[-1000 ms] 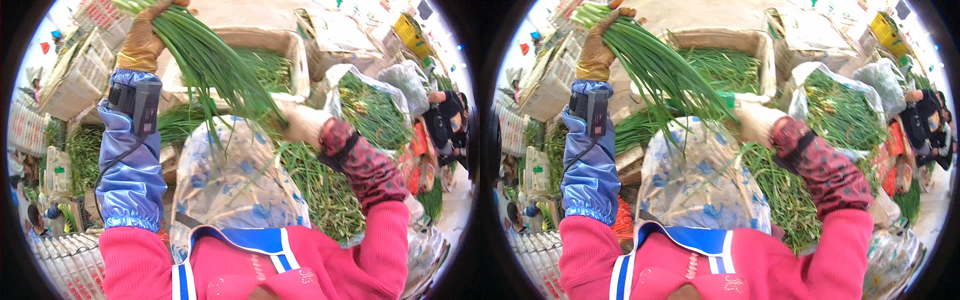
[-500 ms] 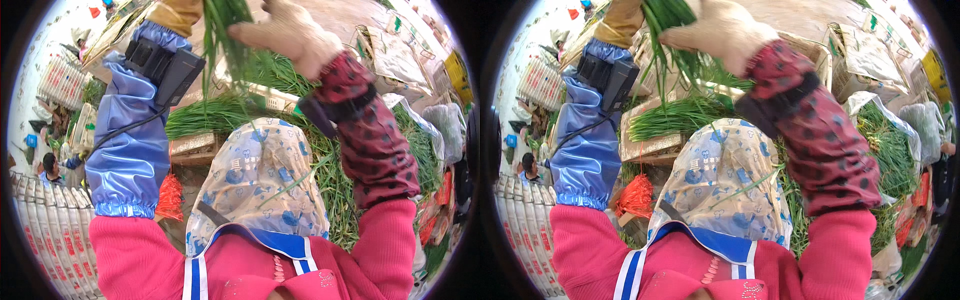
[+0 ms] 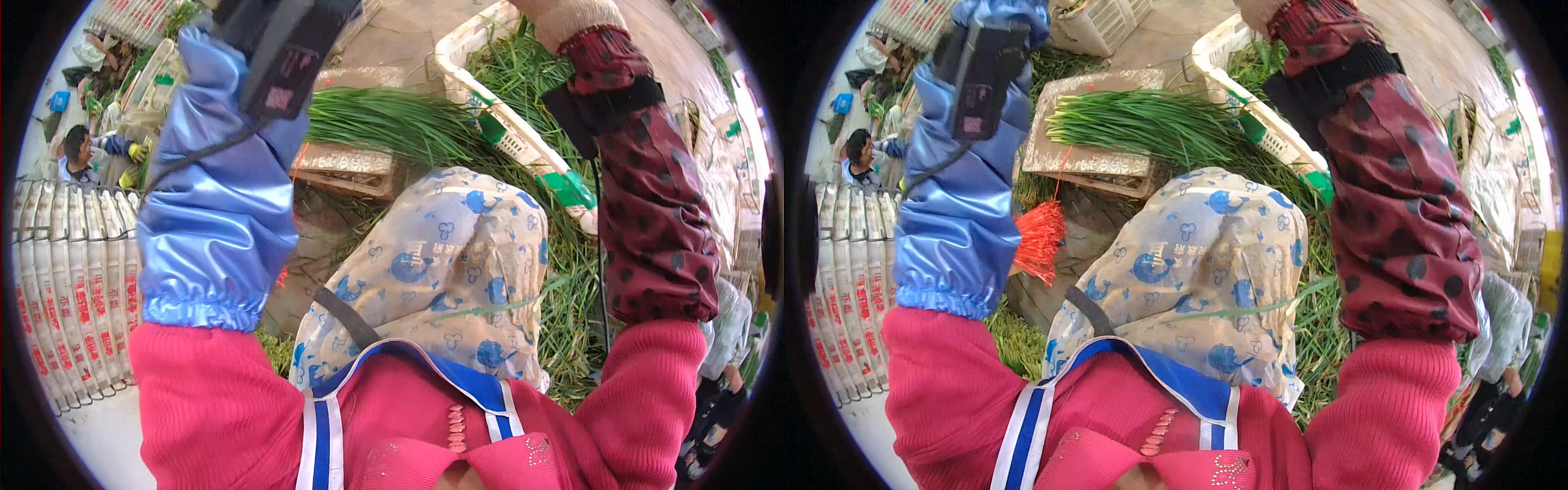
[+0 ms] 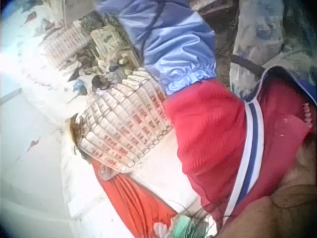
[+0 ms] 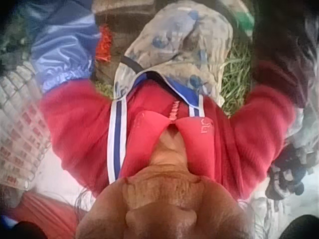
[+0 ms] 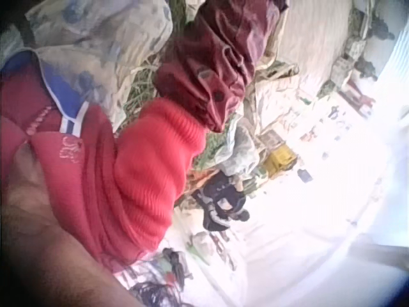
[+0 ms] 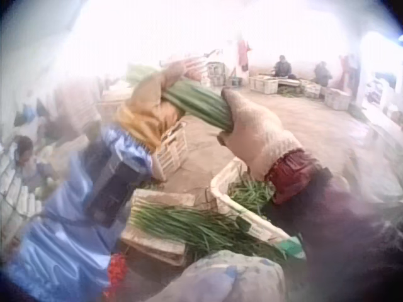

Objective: The person processes green chives by hand, pulling them from a crate and cleaning the roots before grouping them together.

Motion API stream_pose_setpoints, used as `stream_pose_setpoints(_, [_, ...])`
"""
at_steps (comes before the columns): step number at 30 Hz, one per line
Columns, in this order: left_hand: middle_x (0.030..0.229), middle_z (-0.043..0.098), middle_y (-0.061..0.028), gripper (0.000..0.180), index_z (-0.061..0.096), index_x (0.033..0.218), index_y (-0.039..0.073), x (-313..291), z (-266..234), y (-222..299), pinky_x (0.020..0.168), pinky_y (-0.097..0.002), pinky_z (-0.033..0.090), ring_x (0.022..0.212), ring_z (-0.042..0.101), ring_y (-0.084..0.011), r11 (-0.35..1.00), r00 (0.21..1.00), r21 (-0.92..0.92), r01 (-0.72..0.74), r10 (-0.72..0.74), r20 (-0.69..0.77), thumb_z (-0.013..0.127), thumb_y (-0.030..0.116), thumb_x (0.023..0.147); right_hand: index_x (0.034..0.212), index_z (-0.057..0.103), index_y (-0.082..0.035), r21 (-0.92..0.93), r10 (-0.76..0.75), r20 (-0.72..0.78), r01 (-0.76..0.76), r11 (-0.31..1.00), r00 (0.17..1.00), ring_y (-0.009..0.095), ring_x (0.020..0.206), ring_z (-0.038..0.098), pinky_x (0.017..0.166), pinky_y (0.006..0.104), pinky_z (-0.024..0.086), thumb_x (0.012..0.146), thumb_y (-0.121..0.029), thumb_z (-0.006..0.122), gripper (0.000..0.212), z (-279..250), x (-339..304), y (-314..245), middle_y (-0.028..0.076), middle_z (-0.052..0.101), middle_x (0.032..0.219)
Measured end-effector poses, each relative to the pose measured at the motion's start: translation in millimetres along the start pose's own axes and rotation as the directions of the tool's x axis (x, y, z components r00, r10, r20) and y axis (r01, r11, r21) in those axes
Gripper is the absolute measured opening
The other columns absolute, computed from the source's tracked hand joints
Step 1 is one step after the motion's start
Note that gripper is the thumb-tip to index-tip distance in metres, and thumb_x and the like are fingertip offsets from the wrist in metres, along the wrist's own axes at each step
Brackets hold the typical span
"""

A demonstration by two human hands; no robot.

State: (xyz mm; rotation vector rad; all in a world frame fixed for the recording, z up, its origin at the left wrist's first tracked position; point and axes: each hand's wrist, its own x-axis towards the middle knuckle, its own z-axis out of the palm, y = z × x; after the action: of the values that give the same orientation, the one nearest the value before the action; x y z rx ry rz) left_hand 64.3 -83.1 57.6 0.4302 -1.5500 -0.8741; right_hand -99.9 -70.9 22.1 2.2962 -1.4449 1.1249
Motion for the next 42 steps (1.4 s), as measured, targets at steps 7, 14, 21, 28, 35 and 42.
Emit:
stream_pose_setpoints(7, [0.109, 0.059, -0.0163, 0.042, 0.046, 0.127, -0.002, -185.6, -191.4, -109.4, 0.085, -0.0408, 0.055, 0.096, 0.062, -0.0272, 0.887, 0.511, -0.243, 0.393, -0.430, -0.745, 0.060, 0.018, 0.092, 0.126, 0.051, -0.005, 0.146, -0.116, 0.711, 0.016, 0.989, 0.694, 0.042, 0.102, 0.061, 0.089, 0.0437, 0.051, 0.073, -0.013, 0.073, 0.058, 134.8, -39.3, -56.8, 0.023, 0.063, 0.110])
stream_pose_setpoints(14, [0.126, 0.046, -0.0227, 0.041, 0.038, 0.127, -0.003, -376.6, -211.1, -137.6, 0.105, -0.0528, 0.042, 0.123, 0.046, -0.0348, 0.771, -0.018, -0.636, -0.041, -0.637, -0.771, 0.053, 0.019, 0.097, 0.126, 0.051, -0.006, 0.097, -0.059, 0.900, -0.067, 0.993, 0.432, 0.035, 0.100, 0.064, 0.087, 0.0421, 0.050, 0.076, -0.017, 0.070, 0.055, 232.9, -67.9, -72.0, 0.022, 0.066, 0.104])
stream_pose_setpoints(21, [0.121, 0.053, -0.0190, 0.039, 0.044, 0.129, 0.000, -439.6, -193.7, -142.5, 0.105, -0.0486, 0.043, 0.122, 0.049, -0.0331, 0.712, 0.001, -0.689, 0.136, -0.695, -0.719, 0.053, 0.023, 0.098, 0.113, 0.053, -0.006, 0.062, 0.001, 0.793, -0.081, 0.995, 0.609, 0.037, 0.097, 0.065, 0.083, 0.0448, 0.051, 0.078, -0.012, 0.064, 0.037, 320.8, -61.7, -112.5, 0.022, 0.067, 0.098])
stream_pose_setpoints(28, [0.129, 0.057, -0.0120, 0.036, 0.053, 0.131, 0.001, -357.7, -160.5, -165.0, 0.104, -0.0359, 0.040, 0.118, 0.054, -0.0220, 0.681, 0.458, -0.012, 0.732, -0.505, -0.731, 0.053, 0.018, 0.099, 0.103, 0.067, -0.013, 0.073, -0.058, 0.838, -0.006, 0.997, 0.542, 0.026, 0.096, 0.067, 0.075, 0.0416, 0.053, 0.081, -0.014, 0.064, 0.023, 380.7, -110.9, -123.9, 0.010, 0.068, 0.100])
stream_pose_setpoints(35, [0.149, 0.037, -0.0152, 0.067, 0.039, 0.143, 0.003, -288.4, -199.2, -270.4, 0.113, -0.0413, 0.025, 0.137, 0.034, -0.0288, 0.724, 0.819, 0.406, 0.557, -0.397, -0.415, 0.035, 0.053, 0.100, 0.139, 0.044, -0.016, 0.064, -0.024, 0.875, -0.067, 0.996, 0.484, 0.029, 0.120, 0.048, 0.092, 0.0446, 0.039, 0.070, -0.031, 0.076, 0.077, 408.3, -131.7, -107.4, 0.010, 0.051, 0.128])
stream_pose_setpoints(42, [0.144, 0.047, -0.0010, 0.045, 0.048, 0.140, 0.024, -339.5, -224.9, -300.0, 0.116, -0.0456, 0.013, 0.139, 0.032, -0.0260, -0.207, 0.769, 0.954, 0.217, -0.565, -0.298, 0.039, 0.043, 0.101, 0.134, 0.054, -0.017, 0.093, -0.069, 0.900, 0.033, 0.995, -0.431, 0.024, 0.116, 0.058, 0.091, 0.0471, 0.047, 0.073, -0.037, 0.072, 0.066, 300.8, -54.0, -52.4, 0.011, 0.059, 0.129])
